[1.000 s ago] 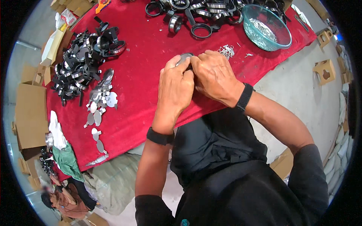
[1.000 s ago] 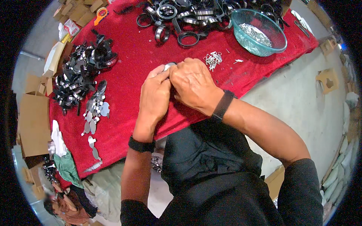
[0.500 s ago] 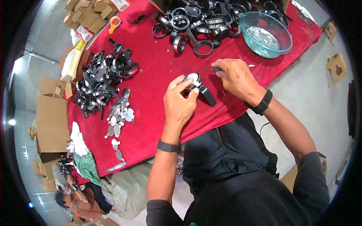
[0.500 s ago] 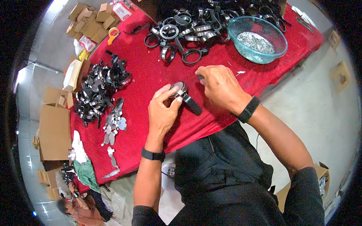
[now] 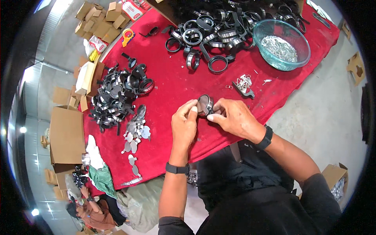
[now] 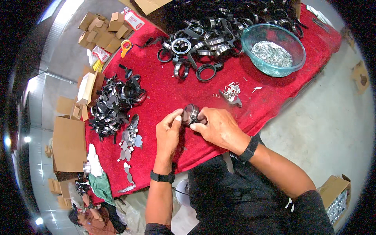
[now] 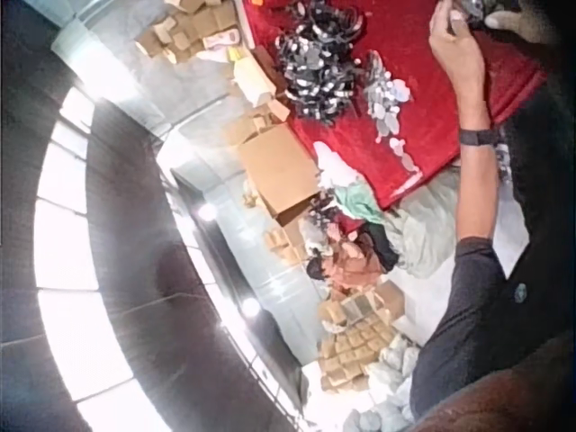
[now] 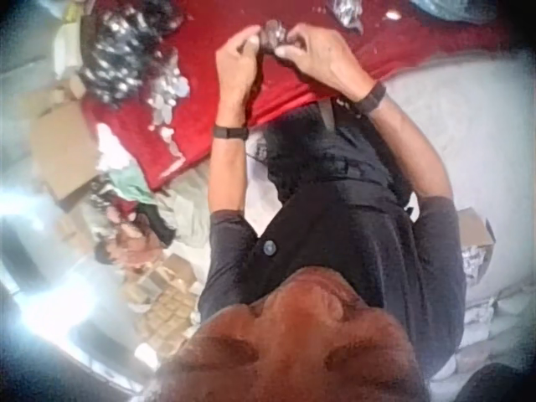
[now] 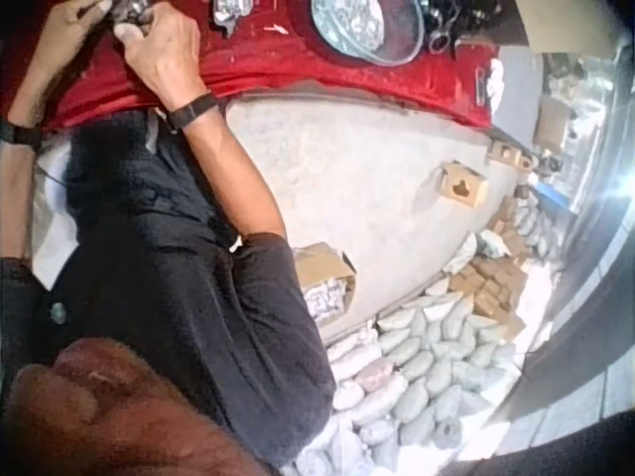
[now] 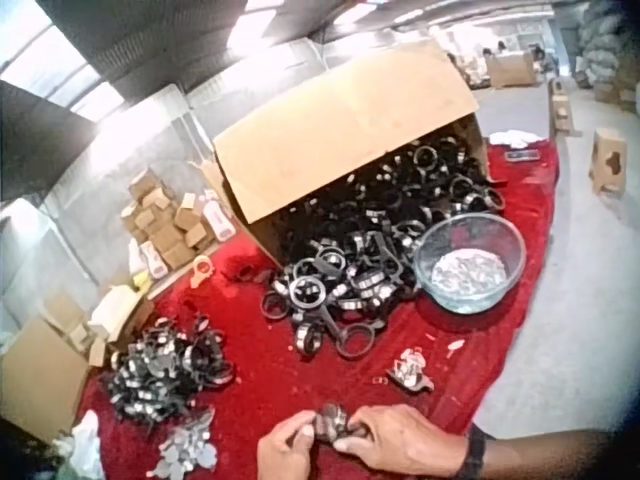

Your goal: Assembling small metal and plastic components at a workstation.

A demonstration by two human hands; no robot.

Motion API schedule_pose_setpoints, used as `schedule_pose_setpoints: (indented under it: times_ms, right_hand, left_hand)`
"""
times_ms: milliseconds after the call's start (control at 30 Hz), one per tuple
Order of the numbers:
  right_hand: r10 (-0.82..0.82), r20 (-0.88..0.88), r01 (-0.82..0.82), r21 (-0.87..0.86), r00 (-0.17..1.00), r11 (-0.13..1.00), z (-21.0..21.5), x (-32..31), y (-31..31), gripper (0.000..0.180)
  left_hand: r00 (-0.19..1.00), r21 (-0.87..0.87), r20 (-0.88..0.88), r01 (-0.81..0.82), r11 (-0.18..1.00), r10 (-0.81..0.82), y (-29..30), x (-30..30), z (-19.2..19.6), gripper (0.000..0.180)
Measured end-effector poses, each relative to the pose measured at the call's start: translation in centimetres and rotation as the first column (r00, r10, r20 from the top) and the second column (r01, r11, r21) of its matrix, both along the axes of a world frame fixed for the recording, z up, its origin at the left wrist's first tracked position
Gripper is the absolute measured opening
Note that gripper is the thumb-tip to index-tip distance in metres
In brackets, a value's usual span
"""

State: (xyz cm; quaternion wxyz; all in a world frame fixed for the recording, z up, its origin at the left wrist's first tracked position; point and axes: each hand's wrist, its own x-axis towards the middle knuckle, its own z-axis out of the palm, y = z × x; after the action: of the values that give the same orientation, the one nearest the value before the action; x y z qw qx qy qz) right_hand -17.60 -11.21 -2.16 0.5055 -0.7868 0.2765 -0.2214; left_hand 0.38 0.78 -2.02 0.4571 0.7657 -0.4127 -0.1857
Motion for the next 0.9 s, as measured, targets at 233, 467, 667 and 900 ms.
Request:
schedule_pose_setpoints:
  times_ms: [233, 467, 667, 900]
  right_hand:
    - [-0.006, 0.136, 0.01, -0.029, 0.991, 1.0, 1.8, -0.6, 2.7, 0.027]
    - [-0.024, 0.208, 0.021, 0.013, 0.978, 1.0, 2.1, -1.8, 4.5, 0.03]
    - [-0.018, 0.224, 0.028, -0.04, 0.974, 0.999, 1.9, -1.8, 4.4, 0.03]
    - [-0.141, 0.122, 0.12, 0.16, 0.983, 0.98, 1.1, -0.6, 2.9, 0.029]
  left_hand:
    - [0.805, -0.061, -0.591, 0.023, 0.998, -0.055, -0.4, -0.6, 1.3, 0.057]
    - [0.86, -0.156, -0.503, 0.003, 0.988, -0.082, 0.1, -2.2, 3.1, 0.065]
    - [0.912, -0.169, -0.408, -0.025, 0.985, -0.046, 0.2, -2.6, 2.7, 0.054]
    - [0.999, -0.06, -0.014, -0.046, 0.997, 0.046, -0.9, -1.7, 1.7, 0.048]
